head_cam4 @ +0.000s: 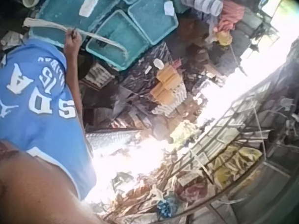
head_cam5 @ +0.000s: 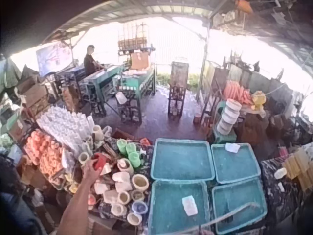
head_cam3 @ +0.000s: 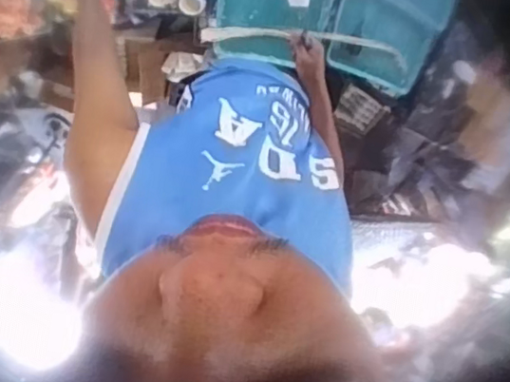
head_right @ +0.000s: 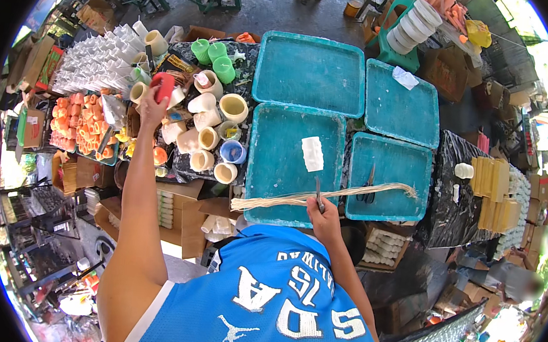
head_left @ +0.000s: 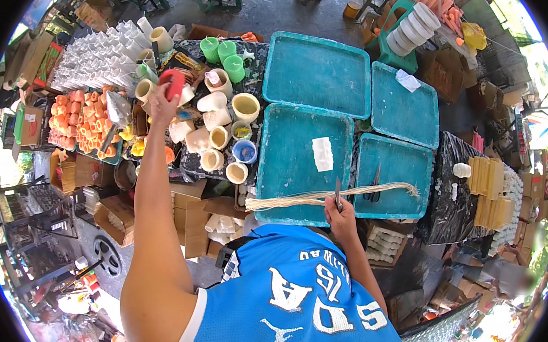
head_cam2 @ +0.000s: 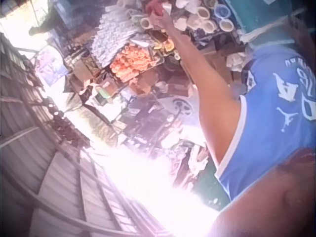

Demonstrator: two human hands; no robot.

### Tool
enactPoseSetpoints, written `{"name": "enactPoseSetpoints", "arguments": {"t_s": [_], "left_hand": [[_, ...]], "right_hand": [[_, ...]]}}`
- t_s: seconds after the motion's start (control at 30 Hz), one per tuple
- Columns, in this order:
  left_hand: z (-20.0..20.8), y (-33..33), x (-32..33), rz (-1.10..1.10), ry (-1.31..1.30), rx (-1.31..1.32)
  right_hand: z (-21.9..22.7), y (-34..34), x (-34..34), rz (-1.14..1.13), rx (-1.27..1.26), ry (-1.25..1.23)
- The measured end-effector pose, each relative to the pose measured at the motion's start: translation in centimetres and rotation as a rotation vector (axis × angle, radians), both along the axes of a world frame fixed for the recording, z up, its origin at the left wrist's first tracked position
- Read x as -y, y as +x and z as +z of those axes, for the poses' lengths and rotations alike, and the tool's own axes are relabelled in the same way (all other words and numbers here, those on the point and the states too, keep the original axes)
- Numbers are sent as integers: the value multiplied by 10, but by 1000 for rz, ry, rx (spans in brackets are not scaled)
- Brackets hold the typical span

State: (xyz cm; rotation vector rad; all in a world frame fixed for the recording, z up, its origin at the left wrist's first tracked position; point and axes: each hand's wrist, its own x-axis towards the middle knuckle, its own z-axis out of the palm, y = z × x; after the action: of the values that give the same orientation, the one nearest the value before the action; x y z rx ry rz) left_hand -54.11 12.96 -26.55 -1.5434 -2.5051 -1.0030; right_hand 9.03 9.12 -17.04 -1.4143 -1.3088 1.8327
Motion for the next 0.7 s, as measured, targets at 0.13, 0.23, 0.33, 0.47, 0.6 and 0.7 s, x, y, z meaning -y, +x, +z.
{"name": "enactPoseSetpoints", "arguments": {"t_s": [0.13, 0.23, 0.33, 0.47, 0.6, 0.7], "left_hand": [[40, 3, 17, -10, 349, 767], [56, 23, 26, 20, 442, 1085], [72, 55, 38, -118, 440, 1246], [97, 130, 60, -198, 273, 1350], [85, 248, 74, -310, 128, 1658], [46, 320, 56, -504, -330, 1419]], "right_hand": [[-3, -5, -10, 43, 3, 4], [-7, -11, -17, 57, -33, -37], [-11, -15, -21, 71, -53, -61], [-10, -12, -23, 124, -91, -29], [1, 1, -26, 277, -22, 34], [3, 11, -26, 352, 17, 104]]}}
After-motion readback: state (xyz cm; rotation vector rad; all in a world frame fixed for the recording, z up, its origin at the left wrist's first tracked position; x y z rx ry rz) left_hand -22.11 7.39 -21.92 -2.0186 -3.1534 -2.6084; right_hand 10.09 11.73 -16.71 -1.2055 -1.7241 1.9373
